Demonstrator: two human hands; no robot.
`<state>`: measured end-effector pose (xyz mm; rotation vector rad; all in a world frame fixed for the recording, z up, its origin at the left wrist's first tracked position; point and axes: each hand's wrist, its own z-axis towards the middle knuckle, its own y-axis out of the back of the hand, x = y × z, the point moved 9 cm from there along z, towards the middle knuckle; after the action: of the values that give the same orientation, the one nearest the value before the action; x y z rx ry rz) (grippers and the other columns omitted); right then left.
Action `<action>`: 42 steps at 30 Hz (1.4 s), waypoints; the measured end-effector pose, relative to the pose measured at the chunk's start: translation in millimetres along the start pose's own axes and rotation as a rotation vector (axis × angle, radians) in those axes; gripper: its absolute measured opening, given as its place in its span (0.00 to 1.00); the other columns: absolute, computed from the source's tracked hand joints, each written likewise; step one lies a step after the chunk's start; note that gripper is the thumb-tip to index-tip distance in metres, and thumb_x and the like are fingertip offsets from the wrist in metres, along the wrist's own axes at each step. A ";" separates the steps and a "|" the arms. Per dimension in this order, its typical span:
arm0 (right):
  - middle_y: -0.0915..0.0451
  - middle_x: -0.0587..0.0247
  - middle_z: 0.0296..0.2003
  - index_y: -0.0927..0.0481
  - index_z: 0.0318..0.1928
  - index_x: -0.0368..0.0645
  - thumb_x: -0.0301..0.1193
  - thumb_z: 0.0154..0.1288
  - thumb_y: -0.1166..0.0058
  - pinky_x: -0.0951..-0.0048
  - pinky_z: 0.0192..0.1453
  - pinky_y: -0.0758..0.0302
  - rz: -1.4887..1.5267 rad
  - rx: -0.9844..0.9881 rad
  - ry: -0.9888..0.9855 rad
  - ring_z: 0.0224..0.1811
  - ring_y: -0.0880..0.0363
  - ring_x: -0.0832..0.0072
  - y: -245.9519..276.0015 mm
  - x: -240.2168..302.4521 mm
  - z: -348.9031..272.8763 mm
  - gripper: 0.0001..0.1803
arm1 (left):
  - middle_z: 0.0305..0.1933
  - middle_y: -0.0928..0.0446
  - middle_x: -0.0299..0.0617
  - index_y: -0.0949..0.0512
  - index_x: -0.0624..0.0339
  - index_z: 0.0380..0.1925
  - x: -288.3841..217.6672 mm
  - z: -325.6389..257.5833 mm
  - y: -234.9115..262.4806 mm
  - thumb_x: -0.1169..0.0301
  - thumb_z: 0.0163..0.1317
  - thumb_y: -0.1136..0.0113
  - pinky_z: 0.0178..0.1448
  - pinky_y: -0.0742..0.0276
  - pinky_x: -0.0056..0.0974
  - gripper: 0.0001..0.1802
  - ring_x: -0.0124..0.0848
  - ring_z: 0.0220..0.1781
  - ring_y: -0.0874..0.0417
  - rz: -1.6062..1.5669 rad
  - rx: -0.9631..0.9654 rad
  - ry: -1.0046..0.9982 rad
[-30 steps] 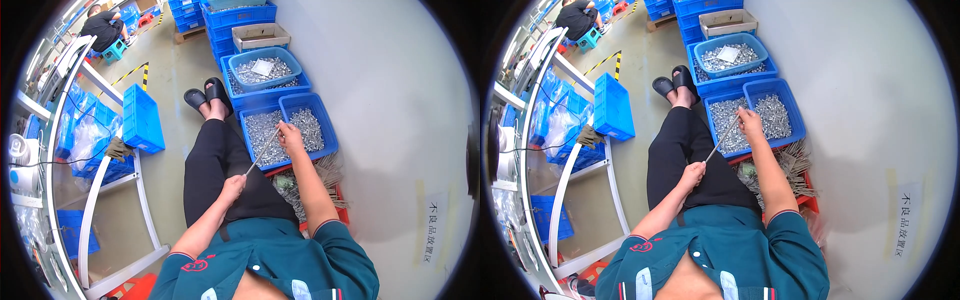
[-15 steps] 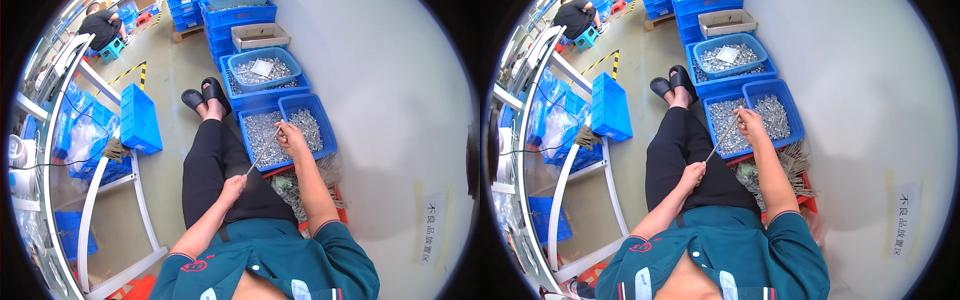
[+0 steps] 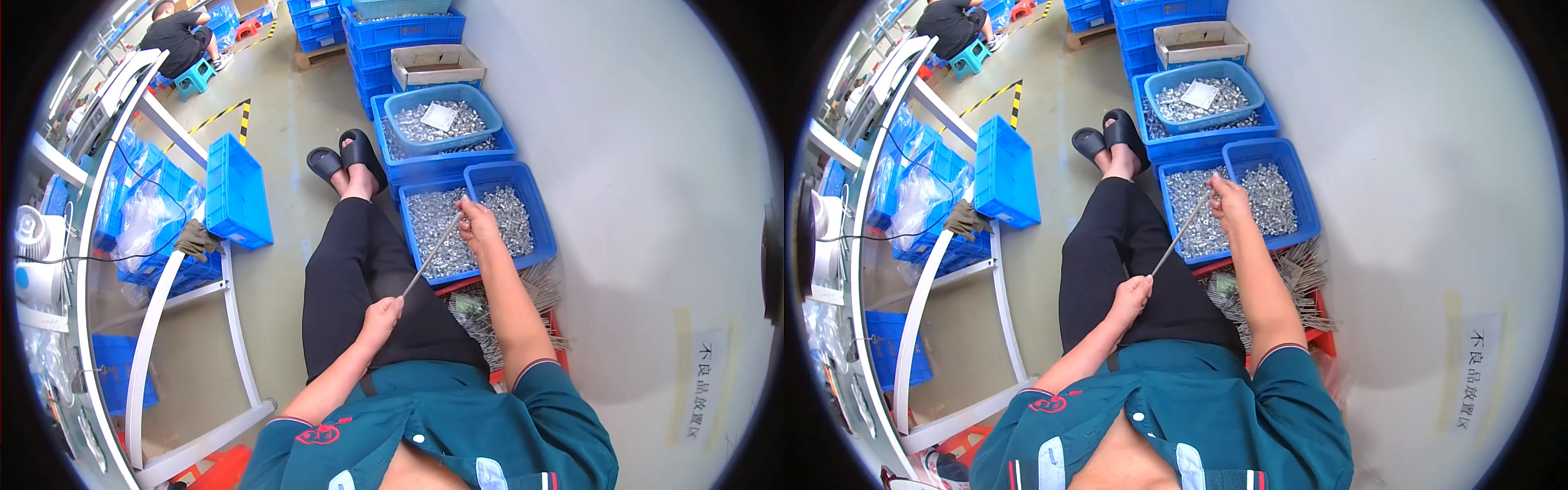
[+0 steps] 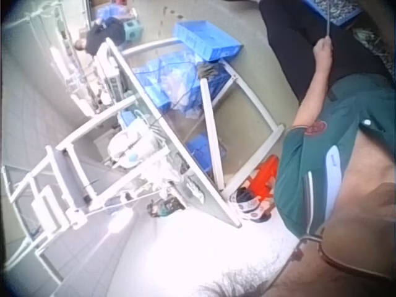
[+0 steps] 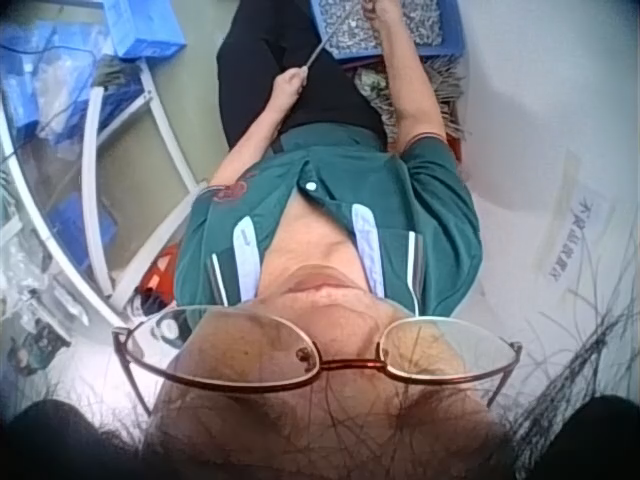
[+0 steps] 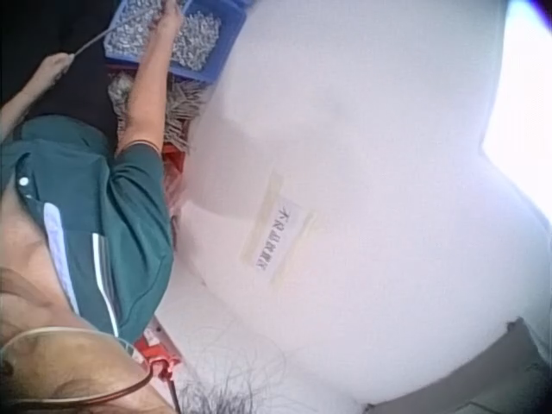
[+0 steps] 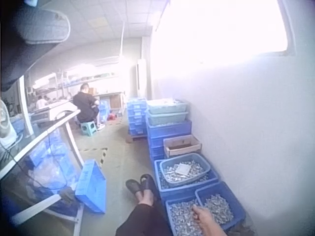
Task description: Assembling small metal rings or components onto a long thin rod.
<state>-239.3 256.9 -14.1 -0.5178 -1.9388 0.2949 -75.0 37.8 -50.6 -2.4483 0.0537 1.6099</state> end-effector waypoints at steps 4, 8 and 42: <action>0.33 0.70 0.24 0.27 0.42 0.39 0.39 0.66 0.53 0.87 0.13 0.49 0.392 0.262 -0.234 0.15 0.40 0.86 -21.4 -16.2 -2.3 0.15 | 0.10 0.46 0.25 0.36 0.53 0.17 -1.1 1.2 5.7 0.57 0.65 0.52 0.13 0.57 0.25 0.20 0.16 0.09 0.51 -0.089 -0.008 0.077; 0.28 0.67 0.28 0.28 0.45 0.38 0.34 0.65 0.53 0.86 0.14 0.46 0.536 0.299 -0.295 0.16 0.40 0.85 -21.6 -19.8 -6.6 0.13 | 0.10 0.46 0.25 0.36 0.53 0.18 -0.8 0.9 7.6 0.57 0.66 0.53 0.12 0.58 0.25 0.20 0.15 0.08 0.51 -0.113 -0.016 0.107; 0.32 0.69 0.24 0.25 0.37 0.40 0.32 0.61 0.45 0.87 0.14 0.46 0.485 0.282 -0.287 0.17 0.40 0.85 -15.9 -24.7 -13.3 0.09 | 0.11 0.45 0.25 0.34 0.53 0.17 -3.8 3.2 6.2 0.57 0.65 0.52 0.14 0.55 0.25 0.19 0.16 0.10 0.49 0.028 0.029 -0.019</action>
<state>-222.2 230.7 -21.7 -0.7854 -1.9773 0.9828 -80.4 32.1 -49.3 -2.4204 0.1079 1.6323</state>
